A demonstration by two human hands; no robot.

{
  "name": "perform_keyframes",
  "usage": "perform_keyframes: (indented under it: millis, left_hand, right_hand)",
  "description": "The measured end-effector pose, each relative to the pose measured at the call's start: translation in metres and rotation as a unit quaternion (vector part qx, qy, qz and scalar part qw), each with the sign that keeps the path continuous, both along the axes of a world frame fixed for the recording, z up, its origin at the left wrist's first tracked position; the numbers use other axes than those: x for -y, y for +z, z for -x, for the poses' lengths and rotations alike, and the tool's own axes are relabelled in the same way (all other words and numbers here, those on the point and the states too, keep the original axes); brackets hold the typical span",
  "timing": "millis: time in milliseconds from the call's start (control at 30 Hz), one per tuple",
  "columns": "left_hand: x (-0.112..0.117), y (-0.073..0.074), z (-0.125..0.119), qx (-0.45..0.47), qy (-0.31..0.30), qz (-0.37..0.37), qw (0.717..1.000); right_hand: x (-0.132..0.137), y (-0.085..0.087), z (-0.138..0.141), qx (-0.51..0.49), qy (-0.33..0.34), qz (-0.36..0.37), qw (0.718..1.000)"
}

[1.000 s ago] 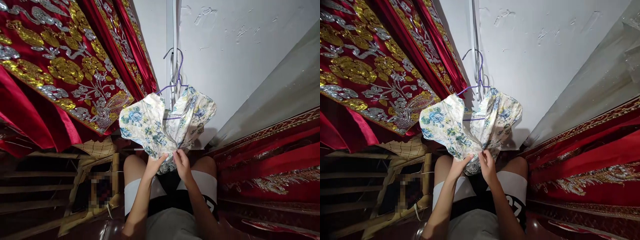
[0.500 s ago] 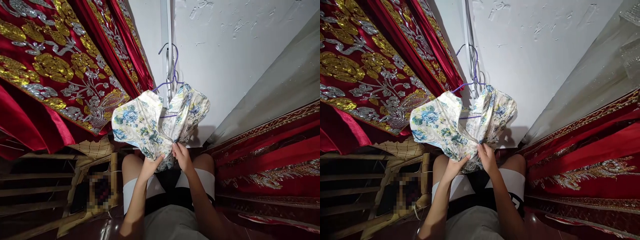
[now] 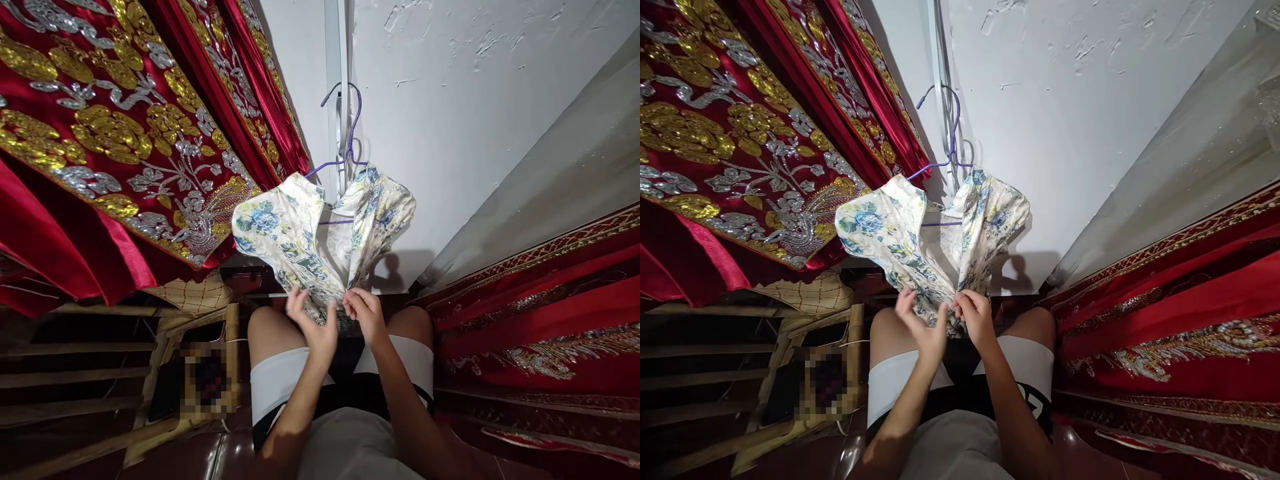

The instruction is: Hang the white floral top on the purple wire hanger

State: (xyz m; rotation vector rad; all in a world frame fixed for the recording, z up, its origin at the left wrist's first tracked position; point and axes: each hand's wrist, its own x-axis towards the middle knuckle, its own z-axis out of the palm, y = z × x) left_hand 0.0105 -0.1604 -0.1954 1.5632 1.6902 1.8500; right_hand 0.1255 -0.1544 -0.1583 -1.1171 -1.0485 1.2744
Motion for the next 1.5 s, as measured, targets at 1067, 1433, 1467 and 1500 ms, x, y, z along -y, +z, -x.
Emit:
perform_keyframes:
  millis: [1067, 1433, 1467, 1500]
  left_hand:
    - [-0.107, 0.196, 0.047, -0.021, -0.113, -0.242, 0.963]
    - [-0.096, 0.064, 0.057, 0.607, -0.155, 0.077, 0.776]
    - [-0.087, 0.054, 0.044, 0.615, -0.142, 0.09, 0.77]
    - [-0.079, 0.047, 0.033, 0.611, -0.135, 0.101, 0.774]
  right_hand:
    - [-0.083, 0.082, -0.009, 0.145, -0.043, -0.155, 0.976]
    - [-0.016, 0.015, 0.001, -0.052, -0.063, -0.024, 0.996]
    - [-0.013, 0.012, -0.003, -0.042, -0.068, -0.015, 0.997]
    - [-0.01, 0.009, -0.009, -0.021, -0.068, -0.008, 0.997]
